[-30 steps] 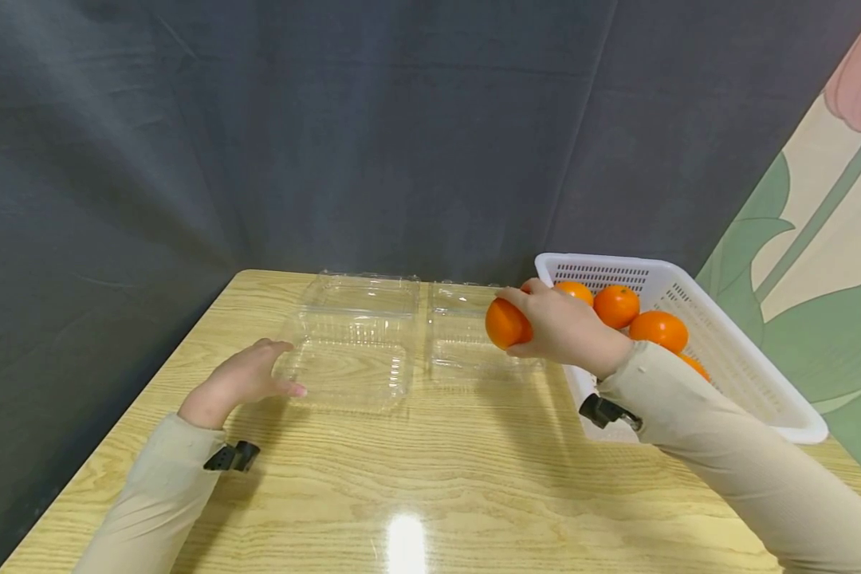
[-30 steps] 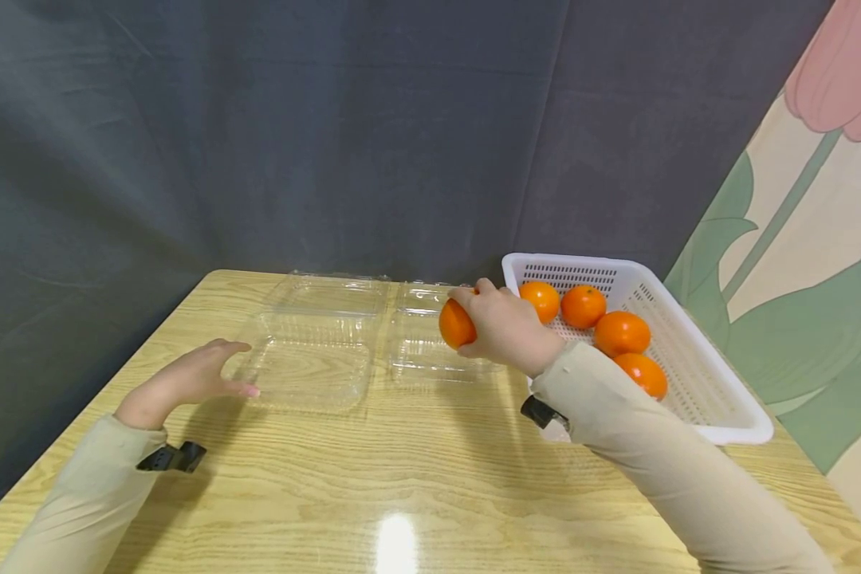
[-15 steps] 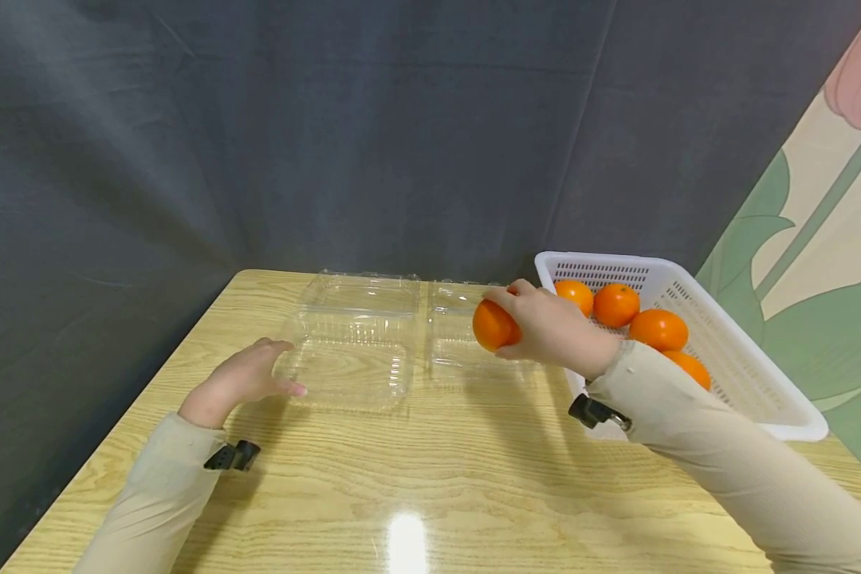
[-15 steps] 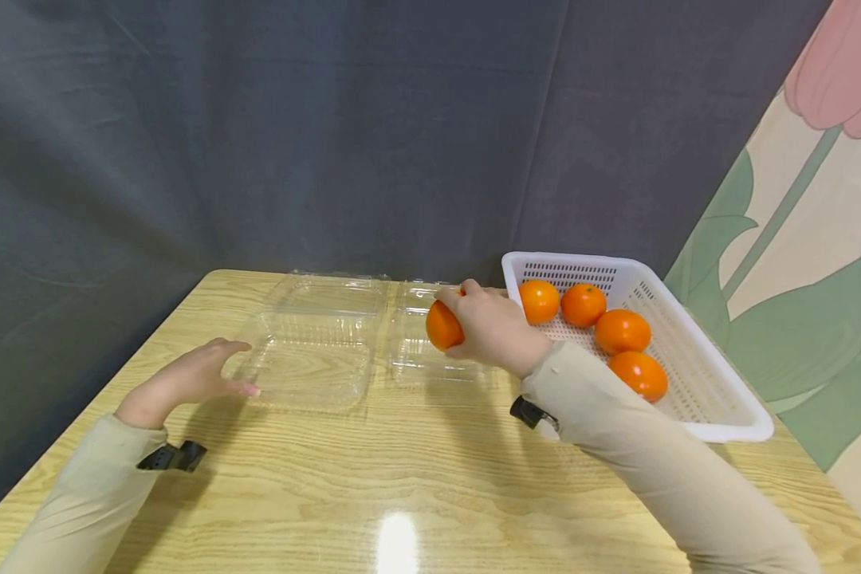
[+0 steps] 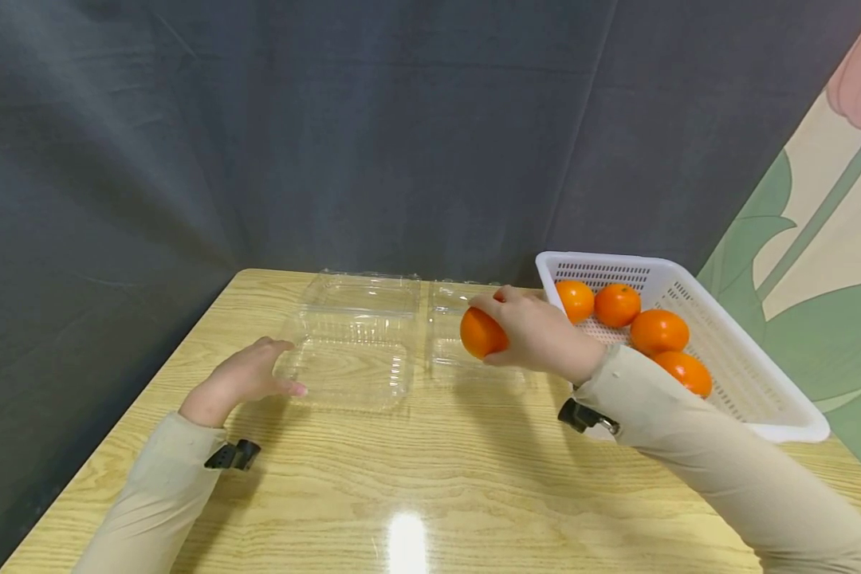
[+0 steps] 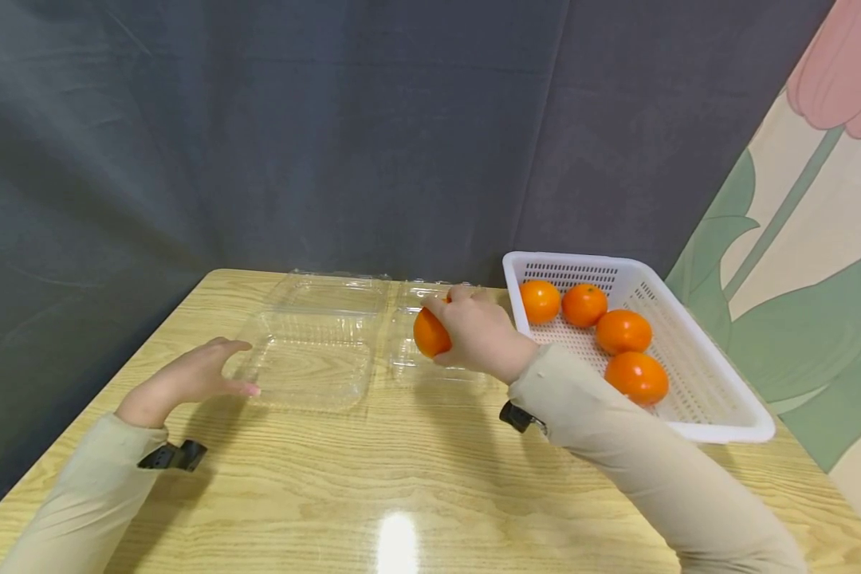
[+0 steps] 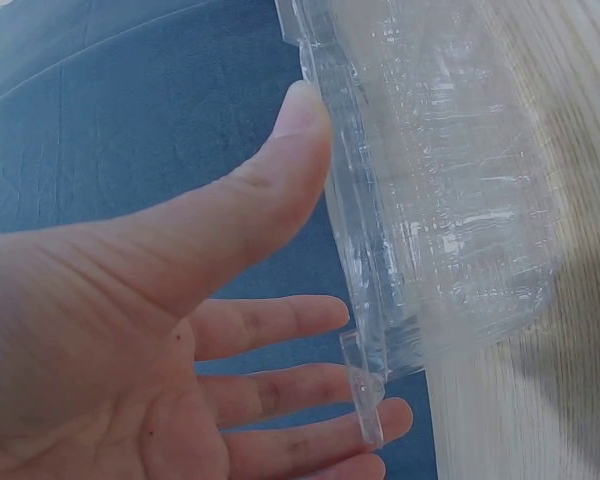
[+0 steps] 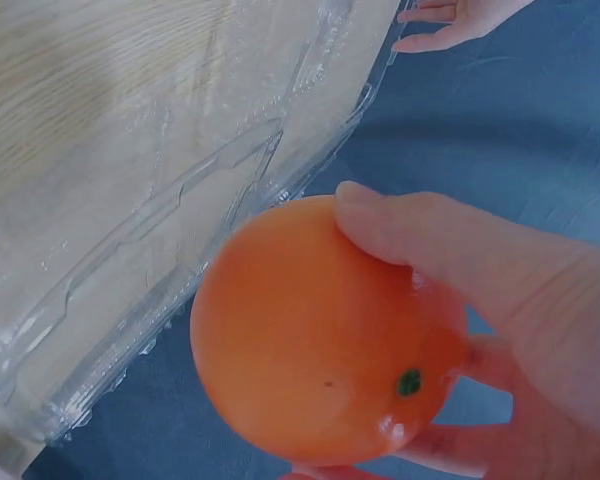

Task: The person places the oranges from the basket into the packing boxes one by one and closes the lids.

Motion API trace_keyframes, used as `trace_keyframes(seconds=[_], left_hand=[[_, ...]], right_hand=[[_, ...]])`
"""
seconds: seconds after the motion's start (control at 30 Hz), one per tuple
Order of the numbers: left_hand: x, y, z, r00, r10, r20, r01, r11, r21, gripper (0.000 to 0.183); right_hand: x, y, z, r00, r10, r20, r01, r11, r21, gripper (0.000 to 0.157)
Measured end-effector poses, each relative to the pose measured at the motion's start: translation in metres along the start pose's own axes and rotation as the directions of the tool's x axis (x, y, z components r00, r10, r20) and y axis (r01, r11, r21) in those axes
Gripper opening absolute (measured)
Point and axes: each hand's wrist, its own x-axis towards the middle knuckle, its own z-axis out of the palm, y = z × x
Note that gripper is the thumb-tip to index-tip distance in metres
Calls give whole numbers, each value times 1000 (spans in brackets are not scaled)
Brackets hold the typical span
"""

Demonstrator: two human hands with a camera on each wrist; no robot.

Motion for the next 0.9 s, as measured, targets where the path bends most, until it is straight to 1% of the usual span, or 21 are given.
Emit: trace_keyframes(seconds=[0.17, 0.33, 0.53, 0.67, 0.77, 0.9], left_hand=[[1, -1, 1, 1000, -1, -1, 1, 1000, 1, 83], [1, -1, 1, 1000, -2, 4, 2, 1000, 1, 83], [1, -1, 0, 1000, -2, 10, 2, 1000, -1, 83], [1, -1, 0, 1000, 0, 8, 0, 1000, 1, 83], [2, -1, 0, 1000, 1, 5, -1, 1000, 1, 83], [2, -1, 0, 1000, 0, 4, 0, 1000, 0, 83]], right_hand=[[1, -4, 2, 1000, -8, 6, 8, 1000, 11, 67], [3, -7, 3, 999, 8, 32, -9, 1000, 14, 71], [5, -10, 5, 998, 32, 60, -31, 999, -10, 72], [5, -13, 6, 998, 35, 56, -34, 999, -6, 72], [6, -14, 7, 999, 23, 47, -23, 1000, 7, 72], [7, -16, 9, 1000, -3, 27, 3, 1000, -1, 71]])
